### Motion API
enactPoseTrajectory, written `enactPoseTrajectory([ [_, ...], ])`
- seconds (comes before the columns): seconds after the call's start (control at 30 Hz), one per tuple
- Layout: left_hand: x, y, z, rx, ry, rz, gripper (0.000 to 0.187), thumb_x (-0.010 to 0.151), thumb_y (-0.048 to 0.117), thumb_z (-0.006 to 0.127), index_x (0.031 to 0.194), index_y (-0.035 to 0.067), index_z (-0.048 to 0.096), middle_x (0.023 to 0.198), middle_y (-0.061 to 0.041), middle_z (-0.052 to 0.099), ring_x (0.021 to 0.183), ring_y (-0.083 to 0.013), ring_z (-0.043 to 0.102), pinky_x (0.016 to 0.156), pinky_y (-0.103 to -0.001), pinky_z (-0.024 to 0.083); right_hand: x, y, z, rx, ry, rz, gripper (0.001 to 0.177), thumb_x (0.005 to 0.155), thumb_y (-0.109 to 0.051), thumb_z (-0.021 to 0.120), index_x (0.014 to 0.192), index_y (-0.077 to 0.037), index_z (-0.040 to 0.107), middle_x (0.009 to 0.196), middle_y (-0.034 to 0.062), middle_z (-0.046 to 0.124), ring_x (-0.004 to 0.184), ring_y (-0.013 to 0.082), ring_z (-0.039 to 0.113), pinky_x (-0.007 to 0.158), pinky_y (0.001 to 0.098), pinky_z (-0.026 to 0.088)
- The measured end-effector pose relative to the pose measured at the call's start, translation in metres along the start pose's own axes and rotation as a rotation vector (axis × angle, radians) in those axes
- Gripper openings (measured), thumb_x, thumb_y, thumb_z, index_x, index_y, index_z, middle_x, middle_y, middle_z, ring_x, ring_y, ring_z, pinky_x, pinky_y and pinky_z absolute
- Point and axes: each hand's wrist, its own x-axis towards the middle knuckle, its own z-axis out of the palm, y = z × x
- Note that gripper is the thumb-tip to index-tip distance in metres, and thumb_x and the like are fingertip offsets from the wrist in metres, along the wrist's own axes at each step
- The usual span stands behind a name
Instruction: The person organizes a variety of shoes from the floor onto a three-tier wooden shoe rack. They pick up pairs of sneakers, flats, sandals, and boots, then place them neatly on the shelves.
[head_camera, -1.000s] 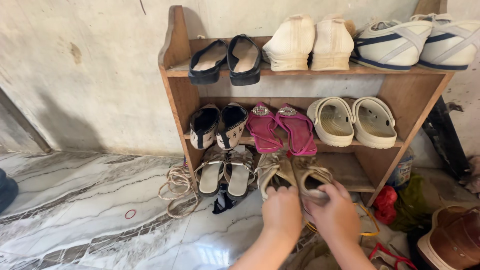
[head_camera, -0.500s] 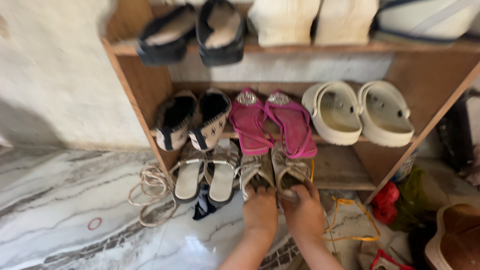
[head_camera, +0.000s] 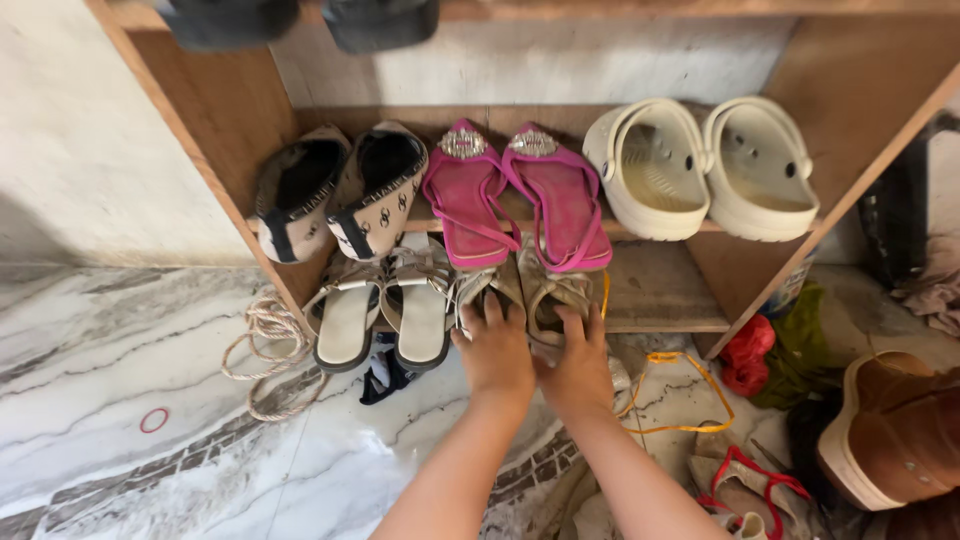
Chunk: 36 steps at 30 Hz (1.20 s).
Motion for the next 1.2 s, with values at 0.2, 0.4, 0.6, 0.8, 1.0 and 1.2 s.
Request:
enactPoseTrajectory([
  [0.2,-0.046,0.006,-0.005,0.059,-0.085,0.035,0.102,0.086,0.034,0.077,0.163,0.017,0.012,0.169,-0.017,0.006,0.152,-0.0500,0.008,0.120,-0.060,0.016,-0.025,-0.014,-0.045,-0.417,-0.325,0.159,0.112,0.076,-0.028,0.087,0.160,-0.036,0.014,0.171,0.0055,0.005,0.156,0.0354,0.010,0.123,0.0514,0.023],
  [0.4,-0.069,0.029,0.043,0.017,-0.037,0.106,0.092,0.088,0.030,0.071,0.163,0.019,0.019,0.170,-0.016,0.011,0.153,-0.0477,0.010,0.121,-0.060,0.014,-0.049,0.013,-0.077,-0.526,-0.458,0.203,0.110,0.077,-0.033,0.086,0.161,-0.037,0.016,0.174,0.0049,0.006,0.161,0.0307,0.007,0.128,0.0514,0.019],
  [0.6,-0.090,0.073,0.100,-0.066,0.128,0.112,0.065,0.099,0.032,0.053,0.158,0.032,0.027,0.169,-0.006,0.010,0.153,-0.0466,0.007,0.120,-0.068,0.008,-0.062,0.059,-0.115,-0.594,-0.466,0.248,0.114,0.077,-0.030,0.085,0.164,-0.041,0.011,0.174,0.0065,0.010,0.161,0.0340,0.007,0.125,0.0577,0.024],
  [0.8,-0.089,0.114,0.061,-0.059,-0.327,0.155,0.089,0.094,0.044,0.062,0.167,0.032,0.012,0.176,-0.005,-0.003,0.160,-0.0406,-0.005,0.126,-0.060,0.001,-0.060,0.058,-0.154,-0.566,-0.480,0.343,0.122,0.074,-0.037,0.092,0.164,-0.045,0.009,0.176,0.0037,0.004,0.163,0.0294,0.007,0.127,0.0585,0.023],
  [1.0,-0.092,0.145,0.070,0.031,-0.141,0.203,0.085,0.097,0.039,0.059,0.166,0.031,0.008,0.174,-0.005,-0.002,0.158,-0.0436,-0.002,0.122,-0.063,0.004,-0.070,0.072,-0.179,-0.551,-0.399,0.283,0.117,0.076,-0.032,0.087,0.163,-0.041,0.010,0.175,0.0050,0.004,0.161,0.0303,0.008,0.125,0.0573,0.024],
  [1.2,-0.096,0.148,0.147,-0.133,-0.121,0.179,0.061,0.106,0.032,0.048,0.163,0.029,0.028,0.167,-0.007,0.026,0.155,-0.0362,0.021,0.119,-0.060,0.027,-0.073,0.152,-0.166,-0.522,-0.525,0.312,0.114,0.079,-0.038,0.084,0.165,-0.035,0.009,0.174,0.0150,0.009,0.159,0.0348,0.018,0.123,0.0486,0.036],
])
